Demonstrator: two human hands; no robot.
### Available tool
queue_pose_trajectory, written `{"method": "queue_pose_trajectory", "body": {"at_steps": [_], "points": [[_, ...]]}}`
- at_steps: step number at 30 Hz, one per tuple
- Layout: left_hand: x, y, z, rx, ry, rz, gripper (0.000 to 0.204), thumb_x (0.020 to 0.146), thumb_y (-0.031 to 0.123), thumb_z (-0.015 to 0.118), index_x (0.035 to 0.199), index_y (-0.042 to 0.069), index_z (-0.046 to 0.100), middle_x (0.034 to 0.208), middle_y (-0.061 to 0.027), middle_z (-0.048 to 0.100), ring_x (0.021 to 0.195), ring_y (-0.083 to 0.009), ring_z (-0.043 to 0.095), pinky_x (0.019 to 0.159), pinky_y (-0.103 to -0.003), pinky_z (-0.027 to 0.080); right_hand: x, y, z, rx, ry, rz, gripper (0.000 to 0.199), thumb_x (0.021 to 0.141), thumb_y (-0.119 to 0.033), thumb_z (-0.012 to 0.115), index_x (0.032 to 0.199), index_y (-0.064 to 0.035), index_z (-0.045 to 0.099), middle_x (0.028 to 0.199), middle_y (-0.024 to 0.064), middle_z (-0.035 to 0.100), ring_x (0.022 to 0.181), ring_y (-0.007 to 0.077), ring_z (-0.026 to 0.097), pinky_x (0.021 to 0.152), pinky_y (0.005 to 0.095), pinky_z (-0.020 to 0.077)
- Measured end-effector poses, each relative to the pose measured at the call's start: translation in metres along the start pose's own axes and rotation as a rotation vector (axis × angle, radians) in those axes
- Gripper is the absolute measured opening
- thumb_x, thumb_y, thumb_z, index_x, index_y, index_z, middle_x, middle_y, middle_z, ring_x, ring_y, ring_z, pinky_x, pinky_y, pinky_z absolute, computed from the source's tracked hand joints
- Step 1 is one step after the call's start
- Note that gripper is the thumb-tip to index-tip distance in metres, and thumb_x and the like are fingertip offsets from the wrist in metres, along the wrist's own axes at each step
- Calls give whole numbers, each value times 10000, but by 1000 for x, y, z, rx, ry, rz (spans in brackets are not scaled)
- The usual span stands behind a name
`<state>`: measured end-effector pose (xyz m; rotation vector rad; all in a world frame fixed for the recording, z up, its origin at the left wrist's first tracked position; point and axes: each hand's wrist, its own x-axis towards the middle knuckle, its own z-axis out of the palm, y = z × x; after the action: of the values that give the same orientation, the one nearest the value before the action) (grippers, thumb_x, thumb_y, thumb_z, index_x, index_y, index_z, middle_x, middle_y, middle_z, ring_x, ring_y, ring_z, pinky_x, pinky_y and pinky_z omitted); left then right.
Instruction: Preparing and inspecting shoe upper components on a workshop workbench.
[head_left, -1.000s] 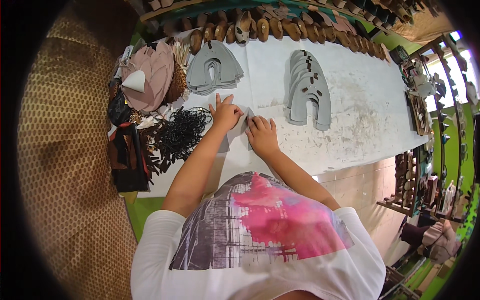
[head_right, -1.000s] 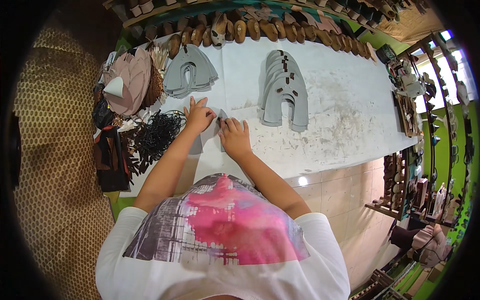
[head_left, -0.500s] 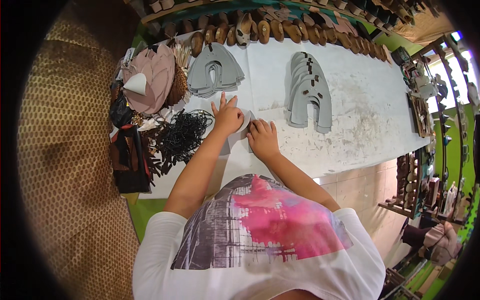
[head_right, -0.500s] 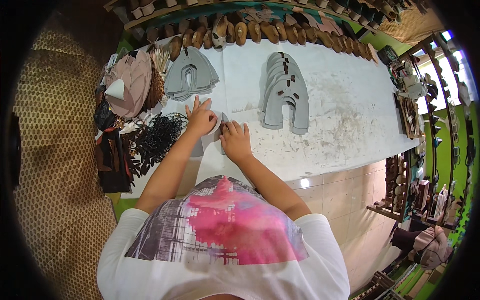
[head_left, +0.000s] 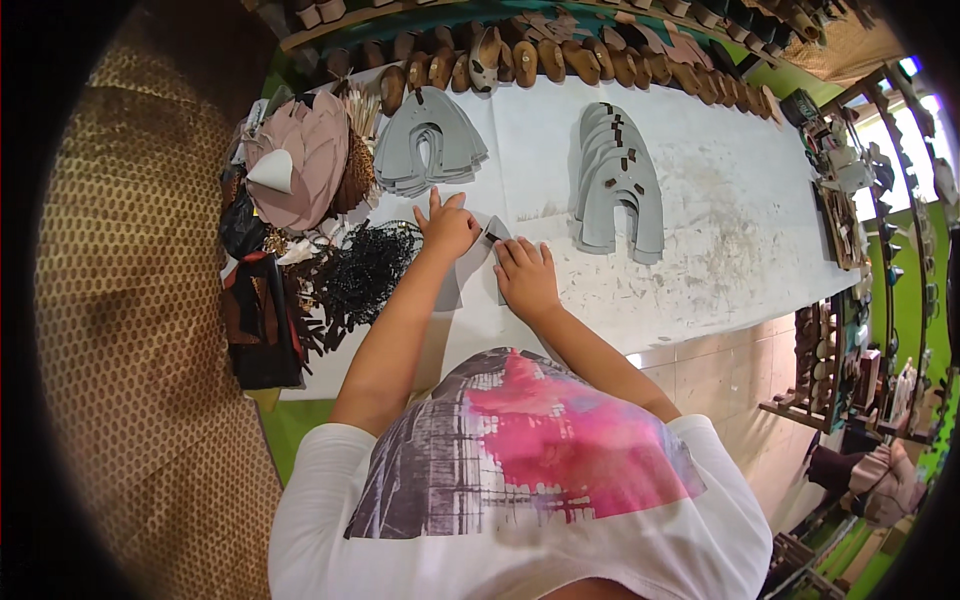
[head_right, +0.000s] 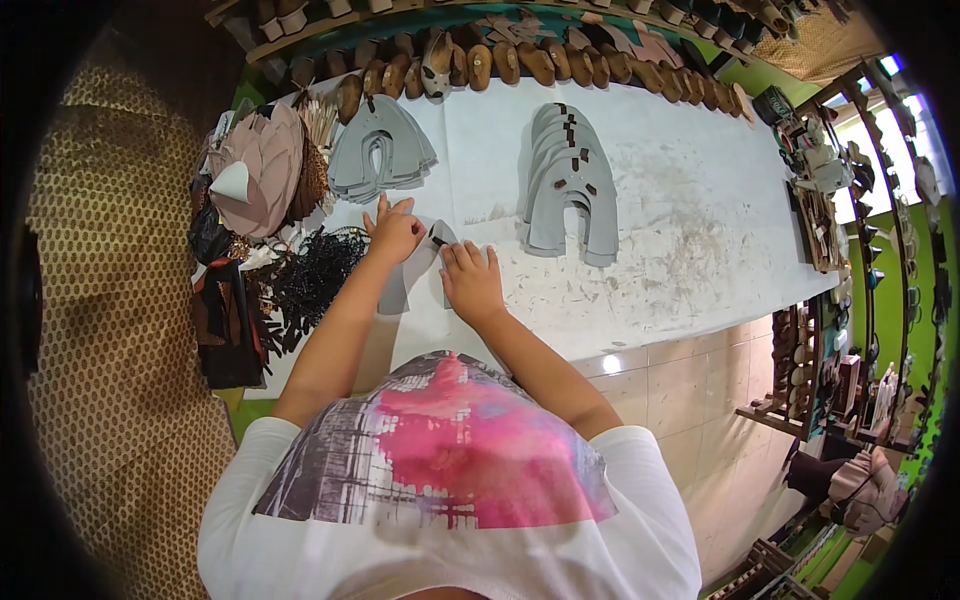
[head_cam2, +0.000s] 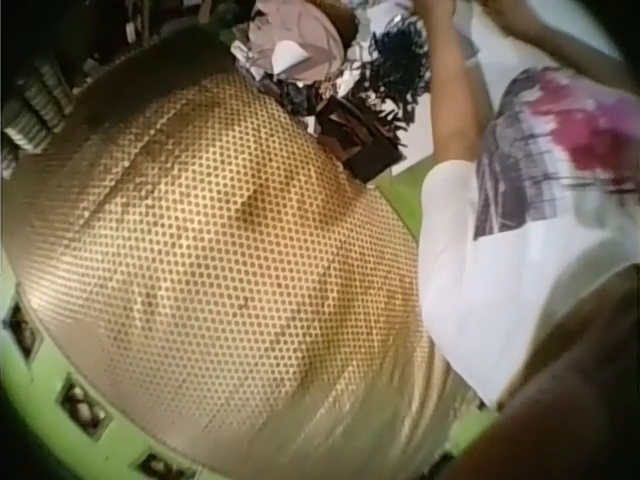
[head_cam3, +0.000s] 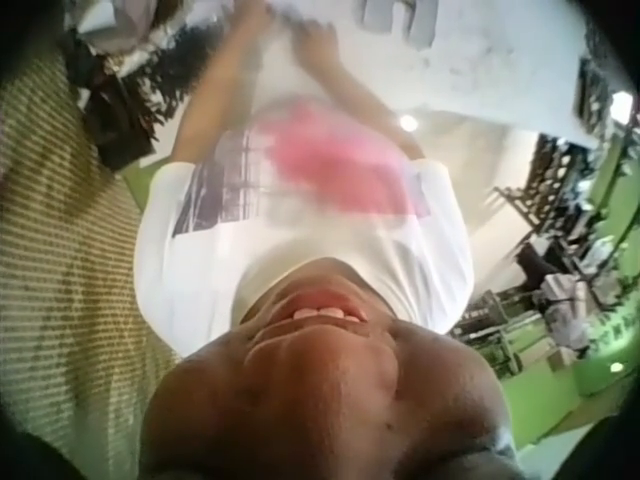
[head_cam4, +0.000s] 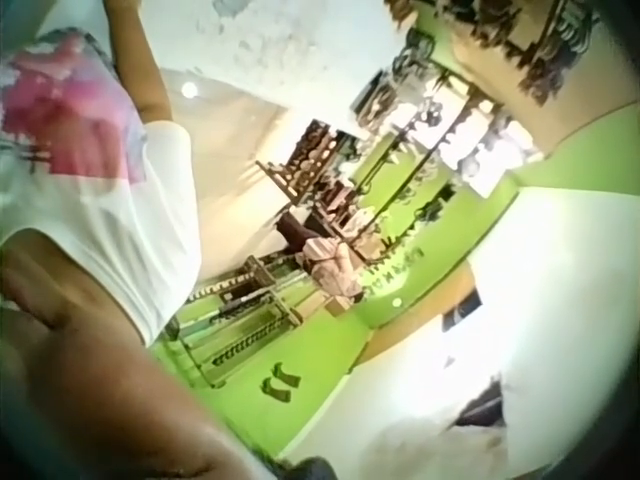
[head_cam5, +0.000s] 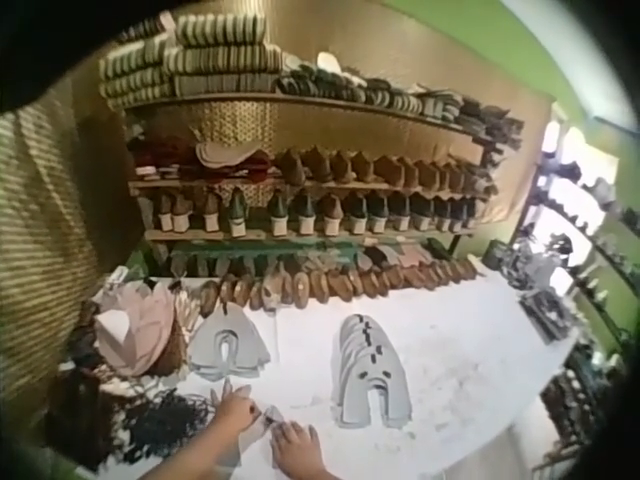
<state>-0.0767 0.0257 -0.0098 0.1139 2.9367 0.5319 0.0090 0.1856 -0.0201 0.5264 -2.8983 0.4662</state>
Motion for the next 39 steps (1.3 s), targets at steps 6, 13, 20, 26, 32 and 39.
{"method": "queue_pose_trajectory", "body": {"at_steps": [6, 13, 20, 26, 32, 39], "points": [[9, -9, -4, -211, -82, -92, 442, 802, 519, 507, 934, 138, 687, 1392, -70, 376, 1362, -372, 45, 1012, -650, 42, 0, -5, 0, -9, -3, -17, 408, 840, -244, 520, 1225, -112, 492, 1188, 50, 495, 1168, 241, 423, 986, 488, 298], [10, 0, -17, -98, -444, -76, 689, 787, 498, 527, 1306, 54, 443, 1441, -96, 292, 1371, -353, -60, 1028, -621, -21, -1, -1, 0, -30, 1, -20, 420, 846, -245, 517, 1242, -111, 476, 1175, 58, 485, 1168, 243, 410, 983, 495, 298], [17, -12, 2, -176, -378, -158, 682, 790, 459, 528, 1328, 57, 413, 1482, -58, 198, 1371, -346, -82, 1019, -636, -17, -1, -1, 2, -32, 8, -31, 427, 846, -251, 517, 1247, -110, 472, 1179, 58, 484, 1168, 246, 411, 983, 495, 297], [4, 7, -23, 60, -269, -123, 479, 777, 432, 583, 1158, 142, 599, 1442, -47, 293, 1370, -353, 36, 1002, -673, 29, -3, 3, 3, -6, 12, -19, 425, 844, -251, 516, 1239, -103, 475, 1187, 55, 481, 1170, 239, 410, 987, 496, 294], [0, -4, -17, -13, -119, -162, 395, 740, 412, 645, 1037, 153, 659, 1418, -50, 326, 1355, -367, 103, 994, -686, 54, 0, 0, 1, -8, 14, -25, 425, 841, -257, 516, 1239, -111, 477, 1180, 50, 478, 1163, 232, 412, 983, 488, 286], [-2, -1, -14, -66, -42, -154, 346, 737, 351, 666, 1015, 145, 645, 1368, -60, 383, 1342, -366, 154, 996, -681, 73, 0, 3, 0, -16, 22, -33, 429, 837, -252, 517, 1241, -112, 478, 1171, 59, 478, 1149, 227, 417, 971, 484, 285]]}}
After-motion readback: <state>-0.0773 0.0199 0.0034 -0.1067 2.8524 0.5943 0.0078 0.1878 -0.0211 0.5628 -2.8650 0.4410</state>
